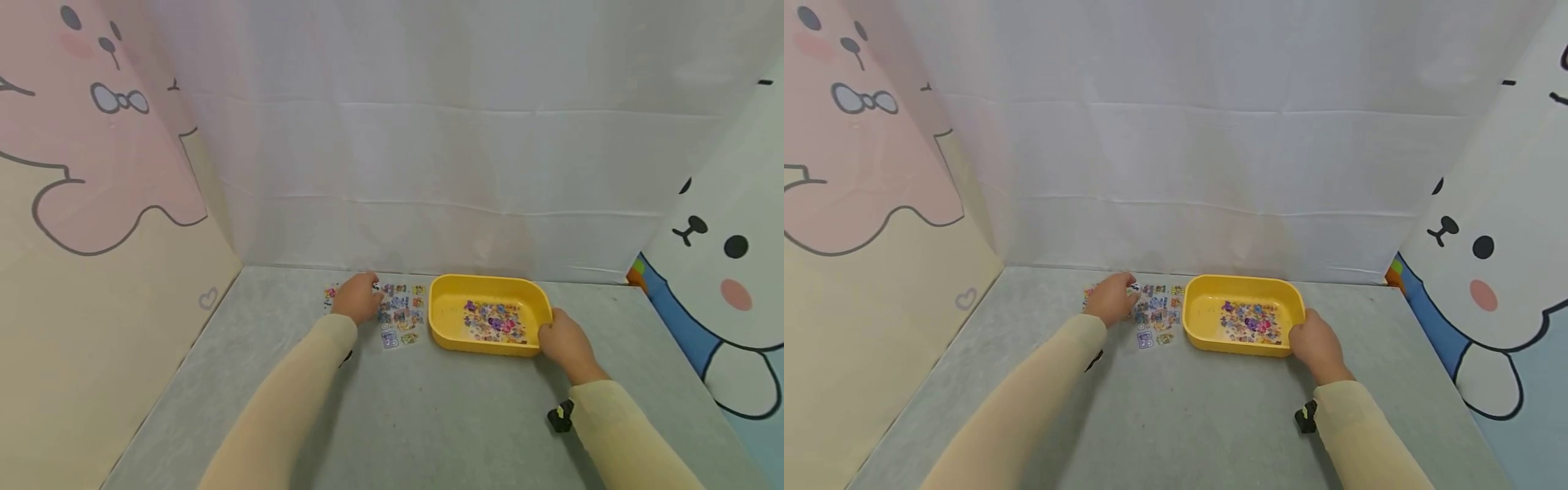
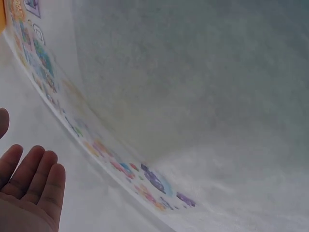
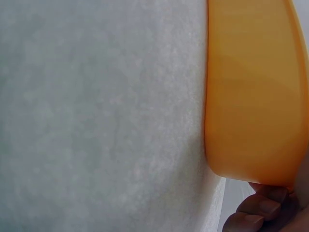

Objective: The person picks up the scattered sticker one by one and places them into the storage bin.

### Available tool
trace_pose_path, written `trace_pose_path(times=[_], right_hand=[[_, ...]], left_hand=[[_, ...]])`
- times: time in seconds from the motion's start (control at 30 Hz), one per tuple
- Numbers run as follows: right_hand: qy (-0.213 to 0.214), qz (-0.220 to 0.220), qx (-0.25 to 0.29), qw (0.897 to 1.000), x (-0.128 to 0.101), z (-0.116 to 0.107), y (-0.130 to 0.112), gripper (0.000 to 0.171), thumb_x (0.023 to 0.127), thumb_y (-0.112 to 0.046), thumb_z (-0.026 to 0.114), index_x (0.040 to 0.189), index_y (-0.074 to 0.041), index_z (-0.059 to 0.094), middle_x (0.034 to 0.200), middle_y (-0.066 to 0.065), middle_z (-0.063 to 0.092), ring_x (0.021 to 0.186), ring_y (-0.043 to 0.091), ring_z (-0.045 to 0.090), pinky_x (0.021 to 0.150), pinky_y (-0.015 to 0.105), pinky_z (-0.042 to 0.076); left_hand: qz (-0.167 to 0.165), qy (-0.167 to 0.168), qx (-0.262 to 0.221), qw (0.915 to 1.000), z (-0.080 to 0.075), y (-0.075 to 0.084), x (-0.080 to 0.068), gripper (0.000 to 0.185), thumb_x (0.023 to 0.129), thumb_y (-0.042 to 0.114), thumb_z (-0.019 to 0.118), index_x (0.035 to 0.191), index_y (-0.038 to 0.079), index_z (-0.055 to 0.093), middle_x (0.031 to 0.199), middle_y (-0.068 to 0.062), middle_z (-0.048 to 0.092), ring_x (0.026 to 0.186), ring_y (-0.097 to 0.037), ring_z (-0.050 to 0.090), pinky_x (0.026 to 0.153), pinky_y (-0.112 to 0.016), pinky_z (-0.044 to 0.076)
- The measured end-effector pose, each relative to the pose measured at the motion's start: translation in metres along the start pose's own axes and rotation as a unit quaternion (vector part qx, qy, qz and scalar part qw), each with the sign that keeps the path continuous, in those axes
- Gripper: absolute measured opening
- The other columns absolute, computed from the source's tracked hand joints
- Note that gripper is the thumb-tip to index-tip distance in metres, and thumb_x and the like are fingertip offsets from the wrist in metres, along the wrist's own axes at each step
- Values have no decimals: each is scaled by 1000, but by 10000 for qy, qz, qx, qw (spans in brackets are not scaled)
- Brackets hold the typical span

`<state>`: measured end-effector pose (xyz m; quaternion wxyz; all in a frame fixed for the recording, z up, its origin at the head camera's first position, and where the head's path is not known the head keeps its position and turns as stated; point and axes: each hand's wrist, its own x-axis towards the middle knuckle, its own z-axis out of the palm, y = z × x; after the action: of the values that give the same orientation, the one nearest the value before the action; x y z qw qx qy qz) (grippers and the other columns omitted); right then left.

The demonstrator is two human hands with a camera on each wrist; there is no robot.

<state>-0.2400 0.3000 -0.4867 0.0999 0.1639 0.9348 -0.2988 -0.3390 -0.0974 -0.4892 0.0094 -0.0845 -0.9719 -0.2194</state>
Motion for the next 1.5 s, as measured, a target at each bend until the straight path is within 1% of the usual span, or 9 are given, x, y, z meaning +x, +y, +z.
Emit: trace_pose_path(times=[0.1, 0.2, 0.3, 0.47, 0.57, 0.77, 1.1, 1.3, 1.5], right_hand=[[15, 36, 6, 10000, 0, 0, 0, 58, 102, -10, 30, 151, 19, 23, 142, 38, 43, 106, 40, 50, 96, 58, 43], [12, 79, 34, 10000, 0, 1, -1, 58, 101, -10, 31, 151, 19, 23, 141, 38, 44, 106, 40, 50, 95, 58, 44], [-26, 65, 98, 9999, 0, 3, -2, 58, 101, -10, 32, 151, 18, 24, 139, 36, 46, 105, 39, 50, 94, 57, 44], [-22, 13, 100, 9999, 1, 6, -3, 58, 101, -11, 32, 151, 18, 25, 139, 35, 47, 104, 38, 51, 94, 56, 45], [24, 14, 47, 10000, 2, 6, -4, 58, 100, -10, 32, 151, 18, 25, 140, 36, 46, 105, 38, 51, 96, 58, 44], [44, 70, 24, 10000, 3, 3, -5, 58, 101, -10, 32, 151, 18, 25, 141, 36, 45, 105, 39, 50, 97, 58, 44], [105, 108, 13, 9999, 2, 2, -2, 57, 101, -9, 32, 151, 18, 25, 141, 37, 45, 106, 40, 50, 99, 59, 43], [76, 152, 19, 9999, 2, 3, 0, 57, 101, -10, 31, 151, 18, 25, 142, 37, 44, 107, 40, 50, 100, 60, 42], [68, 136, 47, 9999, 3, 3, 1, 58, 101, -10, 31, 151, 18, 25, 142, 37, 44, 107, 40, 50, 100, 60, 42]], left_hand=[[10, -39, 64, 10000, 12, 0, 6, 45, 100, 27, 71, 138, 6, 61, 137, -13, 62, 125, -32, 59, 102, -49, 49], [48, -238, 262, 9994, 21, 3, 11, 52, 102, 27, 67, 147, 5, 53, 145, -16, 55, 133, -35, 52, 108, -51, 44], [47, -467, 716, 9963, 30, 4, 14, 58, 104, 31, 63, 152, 6, 46, 150, -17, 49, 138, -36, 46, 113, -50, 38], [80, -642, 1362, 9886, 42, 1, 20, 64, 104, 37, 63, 156, 8, 41, 155, -15, 44, 145, -33, 39, 121, -46, 27], [75, -737, 1435, 9869, 46, 1, 23, 64, 104, 37, 61, 157, 9, 40, 159, -13, 42, 148, -32, 35, 123, -44, 22], [60, -904, 1500, 9845, 48, 1, 25, 61, 106, 38, 58, 156, 8, 42, 157, -11, 46, 148, -30, 36, 124, -42, 18], [360, -883, 1505, 9840, 41, 2, 20, 64, 99, 42, 68, 150, 7, 50, 149, -12, 54, 142, -32, 44, 121, -43, 27], [531, -585, 1497, 9856, 42, -2, 19, 49, 100, 38, 70, 137, 7, 61, 132, -12, 65, 125, -33, 58, 110, -49, 42], [469, -303, 1438, 9880, 45, -4, 18, 43, 98, 37, 72, 130, 9, 66, 124, -10, 68, 117, -32, 60, 104, -49, 46]])
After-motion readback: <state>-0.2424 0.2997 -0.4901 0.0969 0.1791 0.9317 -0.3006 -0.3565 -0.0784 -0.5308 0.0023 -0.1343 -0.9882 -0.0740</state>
